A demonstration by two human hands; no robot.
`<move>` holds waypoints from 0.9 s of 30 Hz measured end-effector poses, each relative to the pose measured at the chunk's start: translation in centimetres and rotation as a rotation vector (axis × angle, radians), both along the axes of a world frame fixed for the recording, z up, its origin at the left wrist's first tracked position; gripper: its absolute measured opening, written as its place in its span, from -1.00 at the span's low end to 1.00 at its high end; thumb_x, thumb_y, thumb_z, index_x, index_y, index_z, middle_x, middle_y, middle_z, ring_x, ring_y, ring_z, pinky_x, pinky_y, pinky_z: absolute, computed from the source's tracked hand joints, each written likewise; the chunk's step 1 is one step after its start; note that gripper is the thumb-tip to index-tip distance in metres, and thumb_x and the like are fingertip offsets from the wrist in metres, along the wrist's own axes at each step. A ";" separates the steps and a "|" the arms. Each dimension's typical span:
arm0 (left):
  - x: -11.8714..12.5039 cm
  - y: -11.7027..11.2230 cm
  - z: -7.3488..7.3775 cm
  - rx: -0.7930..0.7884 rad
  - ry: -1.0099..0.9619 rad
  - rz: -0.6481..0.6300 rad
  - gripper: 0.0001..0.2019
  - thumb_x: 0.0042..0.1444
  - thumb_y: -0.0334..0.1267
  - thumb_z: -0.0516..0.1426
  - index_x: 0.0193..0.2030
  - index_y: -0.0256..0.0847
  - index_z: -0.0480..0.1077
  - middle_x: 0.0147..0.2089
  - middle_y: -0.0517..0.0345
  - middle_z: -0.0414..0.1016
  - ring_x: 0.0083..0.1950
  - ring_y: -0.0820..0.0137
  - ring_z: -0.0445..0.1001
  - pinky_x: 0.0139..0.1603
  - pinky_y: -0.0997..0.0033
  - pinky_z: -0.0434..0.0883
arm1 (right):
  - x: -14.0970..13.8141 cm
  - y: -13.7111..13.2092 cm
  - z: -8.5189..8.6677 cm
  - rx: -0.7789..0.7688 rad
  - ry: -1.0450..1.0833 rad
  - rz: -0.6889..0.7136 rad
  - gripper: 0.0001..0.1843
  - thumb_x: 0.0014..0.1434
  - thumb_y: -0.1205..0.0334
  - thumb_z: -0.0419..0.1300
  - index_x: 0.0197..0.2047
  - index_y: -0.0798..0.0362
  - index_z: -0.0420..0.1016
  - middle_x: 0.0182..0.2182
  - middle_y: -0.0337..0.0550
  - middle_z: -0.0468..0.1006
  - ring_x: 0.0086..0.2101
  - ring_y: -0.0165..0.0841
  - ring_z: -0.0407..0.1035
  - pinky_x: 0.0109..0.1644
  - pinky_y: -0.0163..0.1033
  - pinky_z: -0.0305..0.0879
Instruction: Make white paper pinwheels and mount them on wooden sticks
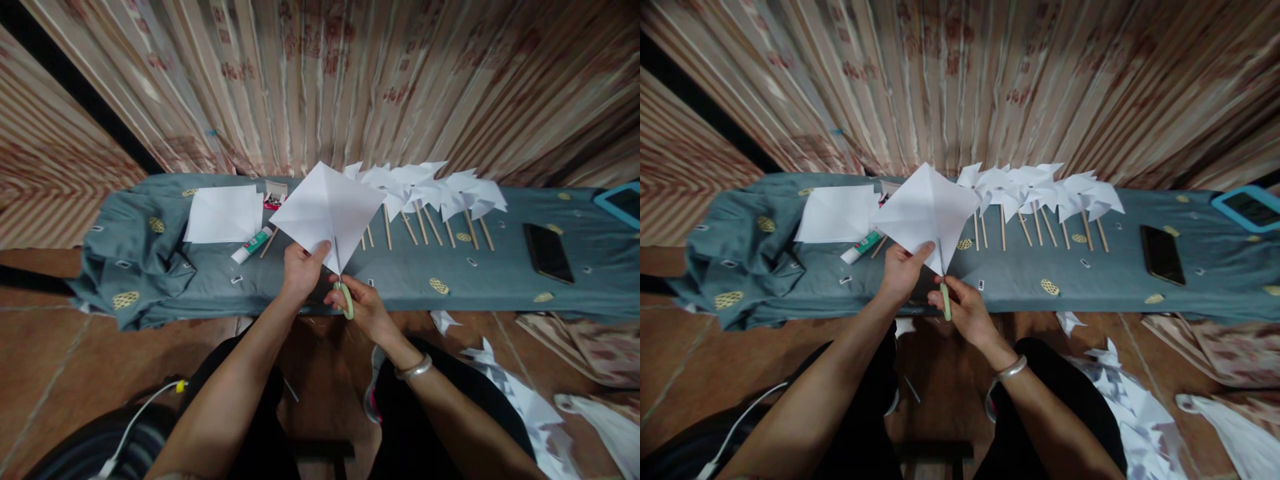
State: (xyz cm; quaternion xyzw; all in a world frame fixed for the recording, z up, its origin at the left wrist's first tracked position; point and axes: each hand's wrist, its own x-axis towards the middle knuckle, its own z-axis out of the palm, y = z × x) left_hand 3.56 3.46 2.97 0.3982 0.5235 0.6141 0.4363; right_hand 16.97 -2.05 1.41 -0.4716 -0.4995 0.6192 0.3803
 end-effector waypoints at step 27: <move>0.2 -0.3 0.2 -0.021 0.008 -0.027 -0.82 -0.15 -0.20 0.25 -0.56 -0.26 0.39 -0.59 0.26 0.37 -0.50 0.47 0.32 -0.38 0.46 0.32 | 0.2 0.0 0.0 0.031 -0.035 -0.012 -0.54 0.04 -0.12 0.29 -0.11 0.04 0.52 -0.51 -0.24 0.54 -0.48 -0.42 0.40 -0.38 -0.31 0.31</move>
